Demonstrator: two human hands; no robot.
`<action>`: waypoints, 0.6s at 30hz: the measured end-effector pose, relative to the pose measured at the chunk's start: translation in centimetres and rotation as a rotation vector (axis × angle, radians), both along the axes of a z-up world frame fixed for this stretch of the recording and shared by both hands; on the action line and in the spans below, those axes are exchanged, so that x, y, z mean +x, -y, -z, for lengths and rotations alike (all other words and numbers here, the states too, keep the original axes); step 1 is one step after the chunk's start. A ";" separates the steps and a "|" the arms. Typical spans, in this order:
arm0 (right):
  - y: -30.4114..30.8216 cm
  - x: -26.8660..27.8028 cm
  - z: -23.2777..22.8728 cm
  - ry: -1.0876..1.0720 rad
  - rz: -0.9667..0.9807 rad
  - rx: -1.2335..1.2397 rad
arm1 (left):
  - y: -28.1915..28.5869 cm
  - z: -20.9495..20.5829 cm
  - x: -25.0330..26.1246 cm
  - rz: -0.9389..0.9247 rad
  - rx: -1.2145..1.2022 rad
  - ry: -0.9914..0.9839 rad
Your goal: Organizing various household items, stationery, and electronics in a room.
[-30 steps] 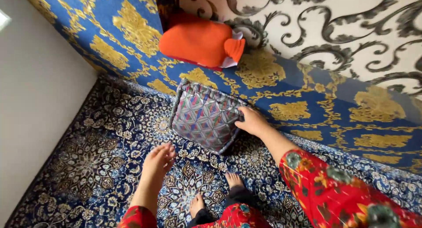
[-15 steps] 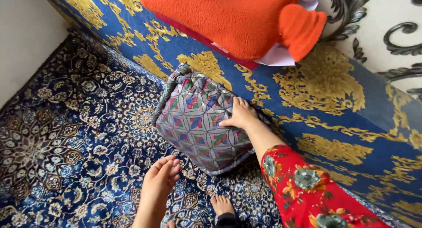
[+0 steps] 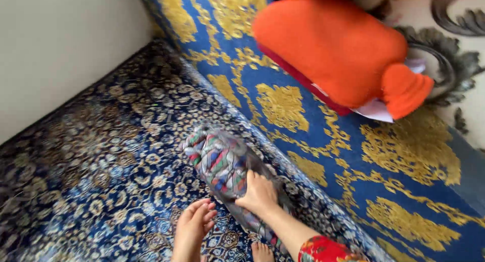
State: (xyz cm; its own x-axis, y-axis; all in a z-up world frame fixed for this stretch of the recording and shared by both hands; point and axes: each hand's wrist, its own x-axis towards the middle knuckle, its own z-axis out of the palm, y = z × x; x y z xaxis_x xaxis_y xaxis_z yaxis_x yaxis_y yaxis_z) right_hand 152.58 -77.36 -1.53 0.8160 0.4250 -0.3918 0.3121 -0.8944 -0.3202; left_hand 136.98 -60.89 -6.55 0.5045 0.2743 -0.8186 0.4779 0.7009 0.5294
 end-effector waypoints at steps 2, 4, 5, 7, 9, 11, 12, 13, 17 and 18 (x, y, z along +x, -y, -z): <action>-1.8 -1.1 0.0 0.012 -0.096 -0.006 | 0.9 -0.9 -0.7 -0.081 0.028 0.038; -3.8 -1.9 -0.7 0.020 -0.194 -0.017 | 0.7 -2.3 -2.6 -0.162 0.054 0.069; -4.8 -1.8 -1.4 0.042 -0.277 -0.013 | 0.4 -3.3 -3.9 -0.192 0.021 0.070; -5.5 -1.3 -3.1 0.085 -0.412 -0.020 | 0.4 -3.6 -6.1 -0.274 -0.021 0.093; -7.4 -1.1 -4.4 0.004 -0.597 -0.001 | -1.6 -2.4 -9.2 -0.418 -0.051 -0.041; -9.4 -2.4 -5.8 -0.011 -0.732 -0.033 | -1.7 -2.5 -12.4 -0.580 -0.030 -0.012; -10.9 -3.2 -6.4 -0.028 -0.806 -0.057 | -2.3 -2.5 -14.0 -0.682 0.004 0.009; -11.4 -4.4 -6.3 -0.023 -0.854 -0.048 | -1.9 -0.4 -16.6 -0.730 0.014 0.013; -17.4 -5.6 -2.1 0.012 -1.121 0.039 | -6.4 13.2 -24.3 -0.833 0.120 0.229; -18.6 -6.6 0.0 -0.043 -1.221 0.089 | -8.4 17.2 -30.1 -0.879 0.153 0.239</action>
